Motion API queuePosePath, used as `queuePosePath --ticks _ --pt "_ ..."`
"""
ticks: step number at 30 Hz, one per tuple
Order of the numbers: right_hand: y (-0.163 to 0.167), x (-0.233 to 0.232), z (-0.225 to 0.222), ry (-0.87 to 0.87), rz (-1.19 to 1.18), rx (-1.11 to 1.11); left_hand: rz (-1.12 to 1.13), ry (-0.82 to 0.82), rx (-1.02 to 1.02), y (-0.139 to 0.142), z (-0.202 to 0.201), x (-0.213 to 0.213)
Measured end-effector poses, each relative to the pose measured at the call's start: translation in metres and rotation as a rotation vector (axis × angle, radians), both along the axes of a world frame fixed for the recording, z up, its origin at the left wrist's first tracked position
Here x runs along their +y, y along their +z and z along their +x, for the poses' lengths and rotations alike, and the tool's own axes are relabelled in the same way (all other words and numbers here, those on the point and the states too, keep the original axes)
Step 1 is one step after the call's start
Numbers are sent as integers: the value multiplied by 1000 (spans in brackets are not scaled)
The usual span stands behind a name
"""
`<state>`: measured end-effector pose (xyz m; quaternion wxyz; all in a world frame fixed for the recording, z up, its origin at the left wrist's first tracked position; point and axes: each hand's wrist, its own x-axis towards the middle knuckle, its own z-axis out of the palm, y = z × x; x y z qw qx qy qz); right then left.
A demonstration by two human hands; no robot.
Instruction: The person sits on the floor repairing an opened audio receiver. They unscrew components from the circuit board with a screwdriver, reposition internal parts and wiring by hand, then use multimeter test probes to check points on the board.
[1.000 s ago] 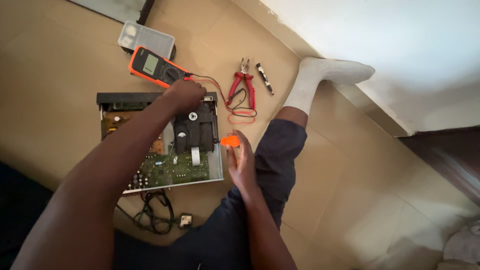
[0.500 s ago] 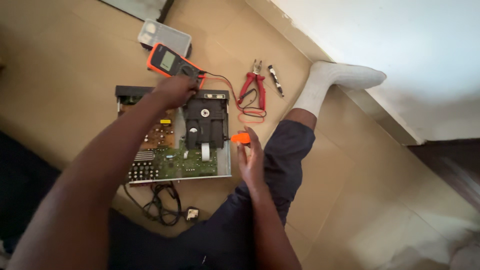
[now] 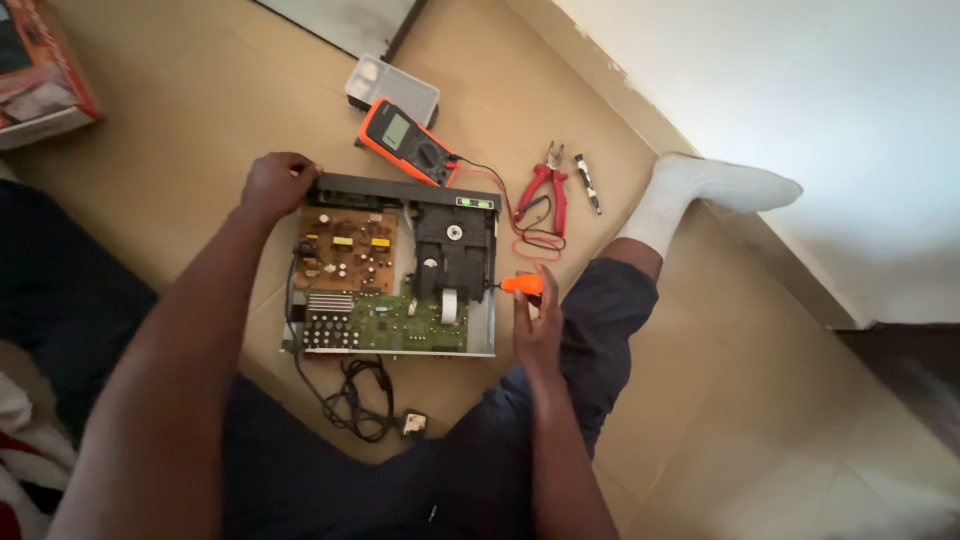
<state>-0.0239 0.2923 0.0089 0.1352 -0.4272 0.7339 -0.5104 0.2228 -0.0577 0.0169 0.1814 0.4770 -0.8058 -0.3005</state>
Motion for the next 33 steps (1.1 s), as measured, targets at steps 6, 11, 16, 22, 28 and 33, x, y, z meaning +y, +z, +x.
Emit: queuePosePath --ticks 6,11,16,22,28,33 --pt "-3 2 3 -11 -9 42 129 141 -15 -2 -7 -7" --pt "-8 1 6 -8 -25 52 10 47 30 -6 -32 -4" --pt "-10 -3 2 -8 -9 5 41 201 400 -17 -85 2" --pt "-10 2 -2 -6 -9 -37 311 242 573 -17 -117 6" --pt "-12 4 2 12 42 29 508 76 656 -17 -146 13" --pt "-16 4 6 21 -23 -31 436 69 626 -17 -177 18"
